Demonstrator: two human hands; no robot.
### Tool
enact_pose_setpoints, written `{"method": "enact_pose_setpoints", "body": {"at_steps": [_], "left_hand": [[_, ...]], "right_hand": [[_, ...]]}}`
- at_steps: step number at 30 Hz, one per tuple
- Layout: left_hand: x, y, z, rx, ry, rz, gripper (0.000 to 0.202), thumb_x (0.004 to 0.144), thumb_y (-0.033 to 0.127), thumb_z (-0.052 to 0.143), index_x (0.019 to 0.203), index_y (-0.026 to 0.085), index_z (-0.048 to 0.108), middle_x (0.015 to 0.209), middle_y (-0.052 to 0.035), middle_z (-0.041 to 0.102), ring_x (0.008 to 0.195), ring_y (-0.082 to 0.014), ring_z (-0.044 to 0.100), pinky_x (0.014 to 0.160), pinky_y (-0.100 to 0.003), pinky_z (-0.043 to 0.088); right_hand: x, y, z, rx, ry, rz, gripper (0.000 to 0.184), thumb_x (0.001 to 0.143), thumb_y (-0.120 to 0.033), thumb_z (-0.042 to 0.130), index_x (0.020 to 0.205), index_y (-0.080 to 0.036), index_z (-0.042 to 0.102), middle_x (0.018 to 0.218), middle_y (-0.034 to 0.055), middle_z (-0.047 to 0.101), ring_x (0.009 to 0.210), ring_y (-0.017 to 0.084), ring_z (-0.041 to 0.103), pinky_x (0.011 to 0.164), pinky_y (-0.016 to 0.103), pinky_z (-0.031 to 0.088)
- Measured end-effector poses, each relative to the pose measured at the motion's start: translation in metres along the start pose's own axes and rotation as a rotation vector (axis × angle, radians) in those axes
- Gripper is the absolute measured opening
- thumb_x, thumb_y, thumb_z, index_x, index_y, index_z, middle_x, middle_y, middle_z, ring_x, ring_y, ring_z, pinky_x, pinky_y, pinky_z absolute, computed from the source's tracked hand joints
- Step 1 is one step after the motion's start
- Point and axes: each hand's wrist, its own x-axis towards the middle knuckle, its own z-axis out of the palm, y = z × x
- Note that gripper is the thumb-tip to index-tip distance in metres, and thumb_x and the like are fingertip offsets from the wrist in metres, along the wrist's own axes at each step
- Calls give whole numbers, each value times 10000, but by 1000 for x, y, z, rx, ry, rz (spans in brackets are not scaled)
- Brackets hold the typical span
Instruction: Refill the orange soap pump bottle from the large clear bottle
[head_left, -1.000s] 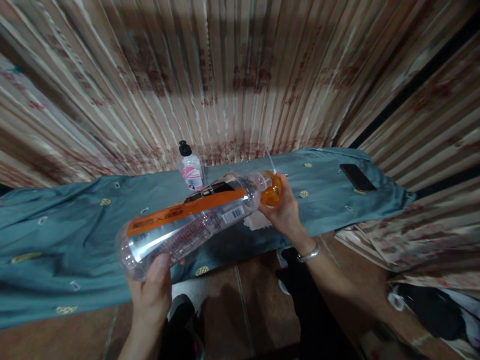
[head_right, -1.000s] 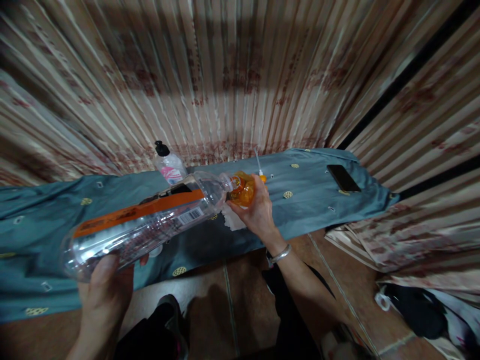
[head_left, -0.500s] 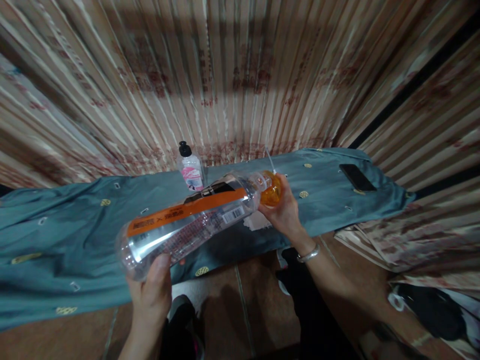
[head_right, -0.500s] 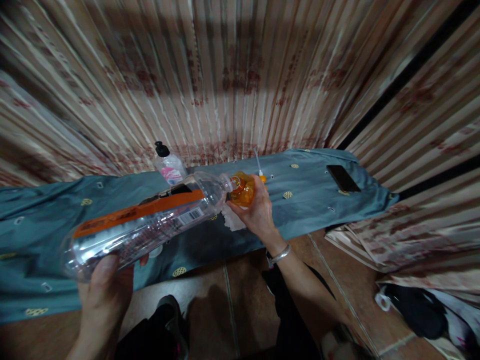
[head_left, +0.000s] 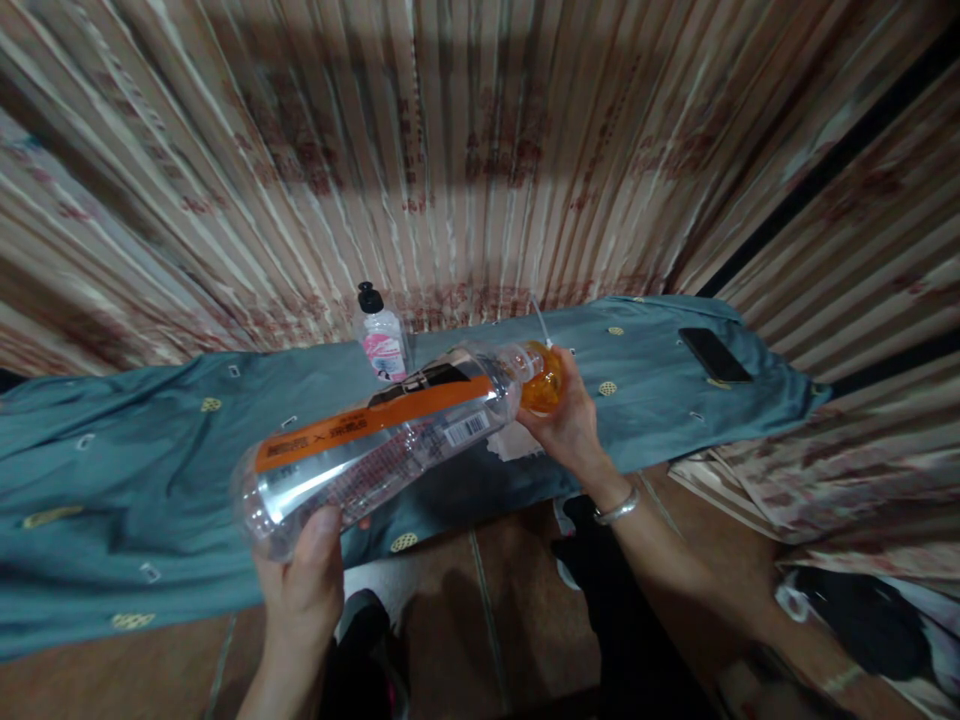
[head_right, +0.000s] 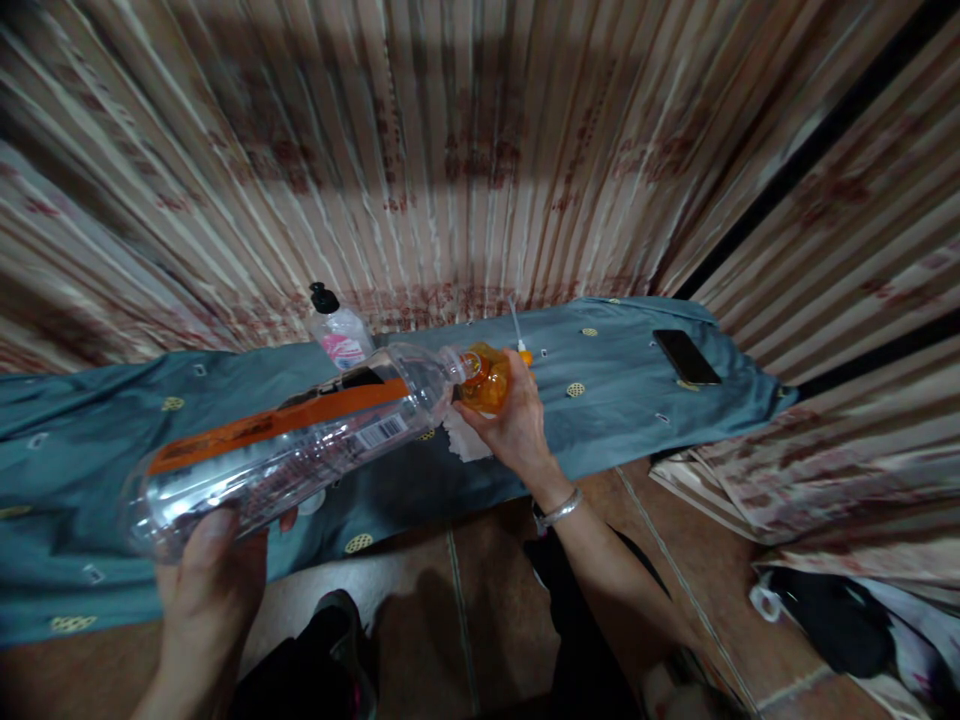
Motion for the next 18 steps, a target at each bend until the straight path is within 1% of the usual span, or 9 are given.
{"method": "enact_pose_setpoints", "body": {"at_steps": [2,5,9,11,13,16,18], "left_hand": [[0,1,1,-49,-26,-19,545,674,610,862,1054,250,713,707,-8,618,519,-175,514,447,-299,489],[0,2,2,-70,-23,-28,561,665,595,879,1070,250,702,650,17,581,475,-166,503,425,-290,463],[1,4,4,-82,-10,-36,557,634,567,900,1049,252,705,645,23,570,453,-151,474,395,-279,434],[1,5,4,-77,-20,-24,551,639,588,896,1030,247,709,630,24,564,428,-143,452,371,-276,412],[2,6,5,-79,-28,-16,558,647,607,894,1030,245,711,630,21,565,432,-146,463,364,-271,406],[2,6,4,-79,-35,-14,574,652,599,893,1069,247,712,658,19,573,463,-150,490,397,-271,449],[2,5,4,-32,-6,9,598,663,613,873,1104,241,715,721,-1,624,480,-149,496,426,-287,487]], "right_hand": [[0,-1,0,2,-4,2,1005,755,-572,867,1559,-208,385,1444,183,647,1320,366,656,1115,591,556],[0,-1,0,2,1,3,1007,746,-566,875,1553,-208,392,1450,185,643,1316,365,658,1111,588,558],[0,0,1,2,4,7,1013,742,-563,880,1555,-213,388,1464,183,633,1331,370,648,1109,596,556],[0,0,1,1,3,6,1019,740,-562,881,1557,-209,385,1468,189,630,1341,373,641,1113,593,555],[-1,0,1,-2,3,6,1019,740,-561,882,1556,-207,386,1468,191,631,1343,371,641,1115,586,555],[0,0,1,-2,3,1,1021,744,-564,878,1559,-210,377,1466,183,633,1344,367,641,1119,586,552],[0,0,0,2,-3,-3,1023,750,-568,873,1563,-205,371,1473,182,627,1347,364,639,1121,585,551]]}}
